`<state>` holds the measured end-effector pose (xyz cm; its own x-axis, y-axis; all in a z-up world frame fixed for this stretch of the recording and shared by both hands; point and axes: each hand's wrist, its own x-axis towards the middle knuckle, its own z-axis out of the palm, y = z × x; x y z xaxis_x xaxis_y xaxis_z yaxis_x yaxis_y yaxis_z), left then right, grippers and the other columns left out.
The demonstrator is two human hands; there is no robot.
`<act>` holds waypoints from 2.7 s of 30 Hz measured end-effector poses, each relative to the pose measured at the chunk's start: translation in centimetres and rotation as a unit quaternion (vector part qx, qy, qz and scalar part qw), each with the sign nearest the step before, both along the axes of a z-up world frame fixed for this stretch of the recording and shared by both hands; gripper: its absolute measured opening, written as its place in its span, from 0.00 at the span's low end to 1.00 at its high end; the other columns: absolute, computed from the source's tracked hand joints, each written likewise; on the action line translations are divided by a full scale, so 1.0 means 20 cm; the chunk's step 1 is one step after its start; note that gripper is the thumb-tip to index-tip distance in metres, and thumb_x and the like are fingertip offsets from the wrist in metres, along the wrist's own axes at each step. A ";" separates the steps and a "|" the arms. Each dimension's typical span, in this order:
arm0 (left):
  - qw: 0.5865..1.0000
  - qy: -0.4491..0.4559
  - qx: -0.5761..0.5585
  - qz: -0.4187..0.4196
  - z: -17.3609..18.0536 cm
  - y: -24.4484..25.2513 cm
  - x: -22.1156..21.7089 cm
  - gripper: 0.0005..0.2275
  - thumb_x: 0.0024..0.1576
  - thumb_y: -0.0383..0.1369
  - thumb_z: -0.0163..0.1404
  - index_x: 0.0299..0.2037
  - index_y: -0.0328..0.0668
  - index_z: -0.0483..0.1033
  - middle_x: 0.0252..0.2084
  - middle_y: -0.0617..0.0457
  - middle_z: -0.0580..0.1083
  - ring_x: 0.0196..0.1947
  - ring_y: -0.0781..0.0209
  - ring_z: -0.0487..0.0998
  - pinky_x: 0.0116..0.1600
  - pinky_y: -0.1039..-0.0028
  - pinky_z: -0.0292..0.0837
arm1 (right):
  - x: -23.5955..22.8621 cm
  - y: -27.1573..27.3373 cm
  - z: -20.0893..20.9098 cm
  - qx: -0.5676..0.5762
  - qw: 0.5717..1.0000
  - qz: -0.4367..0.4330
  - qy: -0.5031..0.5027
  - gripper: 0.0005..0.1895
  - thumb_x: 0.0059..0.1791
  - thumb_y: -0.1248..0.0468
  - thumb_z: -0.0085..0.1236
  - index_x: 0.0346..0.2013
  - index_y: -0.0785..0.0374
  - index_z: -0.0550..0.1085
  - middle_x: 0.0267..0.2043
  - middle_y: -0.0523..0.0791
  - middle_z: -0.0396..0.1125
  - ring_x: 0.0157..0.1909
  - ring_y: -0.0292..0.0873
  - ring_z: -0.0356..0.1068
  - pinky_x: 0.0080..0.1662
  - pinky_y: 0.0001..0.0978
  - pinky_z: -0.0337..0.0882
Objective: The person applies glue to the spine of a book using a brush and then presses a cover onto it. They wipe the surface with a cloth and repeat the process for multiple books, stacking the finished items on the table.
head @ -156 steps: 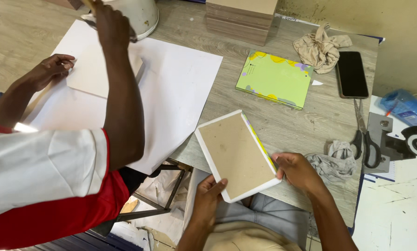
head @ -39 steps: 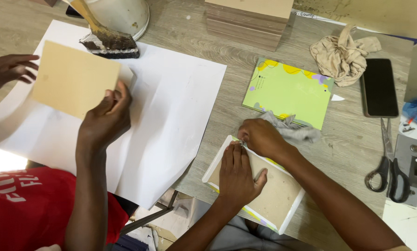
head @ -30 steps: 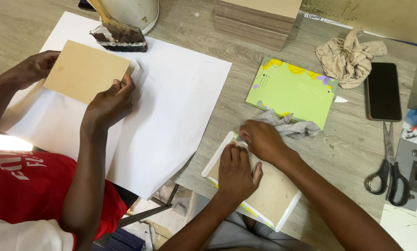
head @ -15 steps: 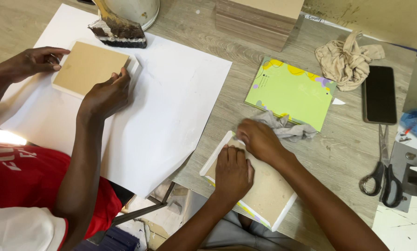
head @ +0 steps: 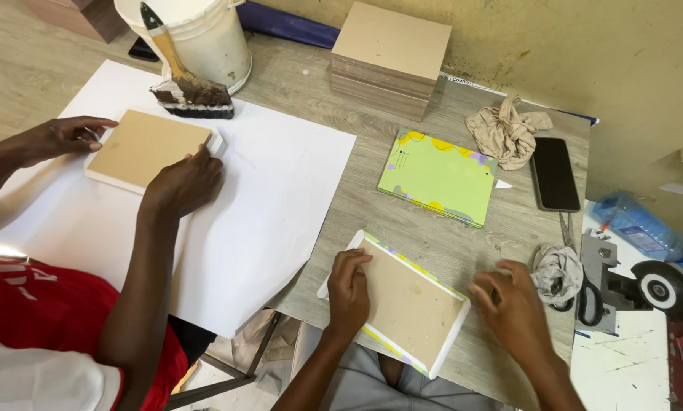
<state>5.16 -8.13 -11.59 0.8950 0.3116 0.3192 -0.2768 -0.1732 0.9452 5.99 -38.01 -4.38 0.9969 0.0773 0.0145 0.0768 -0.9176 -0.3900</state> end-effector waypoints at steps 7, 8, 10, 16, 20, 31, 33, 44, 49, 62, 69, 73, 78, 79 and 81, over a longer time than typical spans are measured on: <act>0.997 -0.001 -0.070 0.019 0.07 0.04 -0.02 0.14 0.62 0.21 0.38 0.50 0.38 0.77 0.51 0.47 0.74 0.64 0.47 0.76 0.71 0.55 0.65 | 0.44 0.81 -0.17 0.203 0.970 0.030 0.130 0.23 0.57 0.51 0.60 0.65 0.55 0.76 0.61 0.48 0.73 0.58 0.52 0.77 0.56 0.48 0.78; 0.998 -0.001 -0.054 0.025 0.07 0.04 -0.01 0.15 0.60 0.22 0.39 0.52 0.39 0.77 0.51 0.49 0.73 0.65 0.46 0.75 0.71 0.54 0.64 | 0.48 0.86 -0.18 0.135 0.979 0.033 0.151 0.24 0.57 0.48 0.58 0.65 0.54 0.76 0.57 0.47 0.74 0.58 0.53 0.77 0.57 0.49 0.78; 0.999 -0.001 -0.039 0.034 0.07 0.02 -0.01 0.16 0.59 0.23 0.40 0.53 0.41 0.77 0.51 0.51 0.72 0.66 0.46 0.75 0.72 0.53 0.64 | 0.56 0.89 -0.25 0.065 0.983 0.038 0.170 0.25 0.57 0.45 0.56 0.64 0.53 0.75 0.52 0.47 0.75 0.58 0.54 0.77 0.57 0.51 0.77; 0.986 -0.018 0.138 0.087 0.23 -0.02 -0.04 0.26 0.63 0.33 0.51 0.72 0.37 0.64 0.69 0.41 0.62 0.77 0.32 0.59 0.77 0.43 0.53 | 0.43 0.79 0.00 0.279 0.934 0.043 0.219 0.07 0.52 0.63 0.62 0.39 0.55 0.86 0.28 0.45 0.77 0.36 0.41 0.72 0.42 0.36 0.73; 0.993 0.081 0.074 -0.040 0.59 0.11 -0.05 0.24 0.62 0.33 0.57 0.68 0.34 0.71 0.54 0.37 0.74 0.57 0.39 0.76 0.60 0.50 0.71 | 0.16 0.74 0.45 0.292 0.938 0.048 0.178 0.07 0.52 0.64 0.63 0.38 0.54 0.87 0.23 0.44 0.73 0.31 0.38 0.66 0.38 0.33 0.71; 0.948 0.137 0.087 -0.273 0.94 0.12 -0.09 0.04 0.59 0.30 0.59 0.32 0.43 0.82 0.22 0.54 0.74 0.24 0.67 0.73 0.27 0.75 0.70 | -0.13 0.59 0.83 0.279 0.945 0.089 0.148 0.09 0.51 0.64 0.65 0.38 0.54 0.91 0.20 0.47 0.73 0.30 0.40 0.65 0.37 0.37 0.73; 0.947 -0.030 0.209 -0.240 0.96 0.10 -0.11 0.03 0.61 0.29 0.55 0.36 0.45 0.82 0.29 0.49 0.77 0.33 0.51 0.81 0.39 0.65 0.77 | -0.14 0.57 0.83 0.285 0.945 0.090 0.130 0.08 0.51 0.65 0.66 0.36 0.54 0.90 0.19 0.45 0.72 0.28 0.39 0.66 0.36 0.36 0.72; 0.980 0.041 0.036 -0.190 0.92 -0.03 -0.21 0.07 0.66 0.32 0.58 0.36 0.41 0.83 0.33 0.50 0.79 0.37 0.55 0.81 0.46 0.65 0.80 | -0.16 0.53 0.86 0.289 0.945 0.107 0.105 0.07 0.51 0.64 0.65 0.34 0.54 0.89 0.19 0.45 0.74 0.27 0.39 0.67 0.36 0.36 0.74; 0.979 0.089 -0.004 -0.183 0.87 0.03 -0.22 0.08 0.66 0.31 0.58 0.34 0.39 0.82 0.28 0.51 0.76 0.34 0.62 0.78 0.44 0.68 0.78 | -0.14 0.54 0.83 0.304 0.934 0.140 0.125 0.08 0.51 0.64 0.65 0.33 0.55 0.89 0.18 0.46 0.72 0.27 0.39 0.66 0.35 0.36 0.74; 0.918 0.133 -0.192 -0.319 0.79 0.40 -0.46 0.33 0.63 0.56 0.46 0.65 0.31 0.75 0.52 0.51 0.67 0.52 0.59 0.64 0.54 0.65 0.63 | 0.05 0.52 0.57 0.604 0.793 0.058 0.055 0.10 0.50 0.68 0.65 0.39 0.75 0.84 0.39 0.52 0.80 0.41 0.44 0.76 0.44 0.33 0.73; 0.990 0.086 0.055 -0.100 0.89 0.29 -0.40 0.16 0.69 0.42 0.48 0.31 0.43 0.76 0.25 0.65 0.63 0.27 0.70 0.63 0.32 0.73 0.57 | -0.06 0.49 0.88 0.445 0.885 0.002 0.135 0.22 0.53 0.56 0.56 0.56 0.63 0.84 0.58 0.47 0.83 0.63 0.42 0.79 0.63 0.34 0.74; 0.972 0.004 0.179 -0.151 0.99 0.18 -0.33 0.11 0.69 0.35 0.48 0.41 0.42 0.83 0.23 0.61 0.69 0.22 0.68 0.68 0.29 0.72 0.58 | -0.15 0.56 0.97 0.284 0.941 0.172 -0.067 0.25 0.48 0.58 0.68 0.60 0.58 0.80 0.67 0.46 0.74 0.70 0.44 0.71 0.71 0.41 0.67; 0.921 -0.069 0.300 -0.237 0.99 0.08 -0.30 0.11 0.72 0.36 0.44 0.41 0.41 0.75 0.25 0.51 0.73 0.21 0.53 0.73 0.28 0.62 0.62 | -0.17 0.56 1.00 0.178 0.921 0.325 -0.120 0.07 0.54 0.59 0.62 0.39 0.59 0.83 0.35 0.41 0.78 0.36 0.41 0.77 0.40 0.33 0.74; 0.922 -0.070 0.300 -0.234 0.98 0.08 -0.29 0.11 0.72 0.36 0.44 0.41 0.41 0.75 0.25 0.51 0.73 0.21 0.53 0.73 0.28 0.62 0.62 | -0.17 0.55 1.01 0.177 0.920 0.328 -0.122 0.07 0.54 0.59 0.62 0.39 0.59 0.83 0.35 0.41 0.78 0.36 0.41 0.77 0.40 0.33 0.74; 0.910 -0.024 0.320 -0.264 0.98 0.08 -0.30 0.11 0.72 0.38 0.46 0.38 0.42 0.69 0.24 0.50 0.73 0.21 0.45 0.72 0.28 0.60 0.60 | -0.18 0.53 1.01 0.108 0.938 0.316 -0.093 0.06 0.53 0.57 0.62 0.37 0.55 0.82 0.35 0.39 0.80 0.35 0.43 0.78 0.38 0.38 0.74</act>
